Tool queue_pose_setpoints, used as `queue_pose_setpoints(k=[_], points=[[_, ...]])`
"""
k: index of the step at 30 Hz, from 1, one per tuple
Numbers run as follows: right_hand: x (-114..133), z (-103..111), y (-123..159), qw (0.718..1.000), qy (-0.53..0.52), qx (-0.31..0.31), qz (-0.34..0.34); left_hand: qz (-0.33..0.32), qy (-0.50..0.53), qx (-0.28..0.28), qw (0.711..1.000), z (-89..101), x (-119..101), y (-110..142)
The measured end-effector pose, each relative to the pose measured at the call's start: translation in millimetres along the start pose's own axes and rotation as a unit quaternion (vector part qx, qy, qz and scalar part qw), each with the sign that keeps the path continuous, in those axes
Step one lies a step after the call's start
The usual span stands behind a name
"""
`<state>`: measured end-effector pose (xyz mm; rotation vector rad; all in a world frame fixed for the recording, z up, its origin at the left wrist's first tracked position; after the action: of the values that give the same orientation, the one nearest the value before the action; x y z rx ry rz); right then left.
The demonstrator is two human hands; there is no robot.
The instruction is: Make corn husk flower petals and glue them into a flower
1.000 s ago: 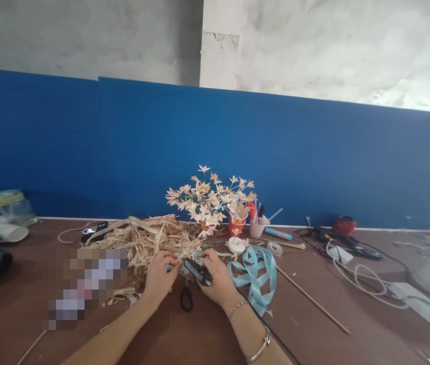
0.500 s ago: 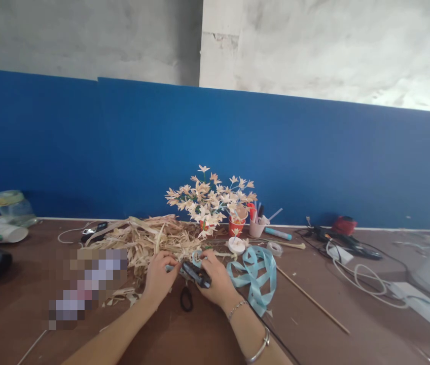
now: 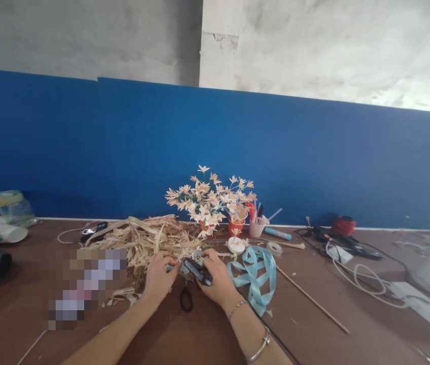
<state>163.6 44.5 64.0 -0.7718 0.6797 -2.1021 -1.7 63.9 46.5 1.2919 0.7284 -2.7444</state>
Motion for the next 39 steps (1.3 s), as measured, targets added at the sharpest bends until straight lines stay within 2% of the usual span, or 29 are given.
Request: queue_pose_setpoints(k=[13,18,23,29,33,36,39], points=[[1.6,-3.3,-0.2,1.000,-0.013,0.021,0.012,-0.001,-0.008,-0.003,1.000,-0.9,0.9,-0.2],[1.3,0.2,-0.3,1.000,-0.001,-0.002,0.006,-0.004,-0.003,-0.005,1.000,0.0,0.5,-0.1],[3.0,-1.4,-0.8,1.000,-0.011,0.013,0.017,-0.005,-0.004,-0.004,1.000,-0.6,1.0,0.1],[1.4,0.8,-0.5,1.000,-0.002,0.000,-0.002,-0.006,0.004,-0.003,1.000,0.1,0.8,-0.2],[8.6,-0.1,-1.8,0.999,-0.027,0.015,0.021,-0.014,-0.008,-0.004,1.000,0.6,1.0,-0.2],[11.5,7.8,-2.7,0.999,-0.020,-0.012,0.033,-0.034,0.000,0.008,0.999,-0.3,0.0,0.3],[8.6,24.4,-2.7,0.996,0.062,-0.064,0.013,-0.026,0.044,0.044,0.998,-2.9,1.3,0.1]])
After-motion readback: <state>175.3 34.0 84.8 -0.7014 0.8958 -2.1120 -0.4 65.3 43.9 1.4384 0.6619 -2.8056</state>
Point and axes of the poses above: each hand's wrist, its own y-axis away from the middle knuckle, its own z-axis out of the back of the hand, x = y × z, the point moved 6 cm from there along -y, towards the middle knuckle, and after that the axes turned 12 degrees about z, right-handed, at the moved point
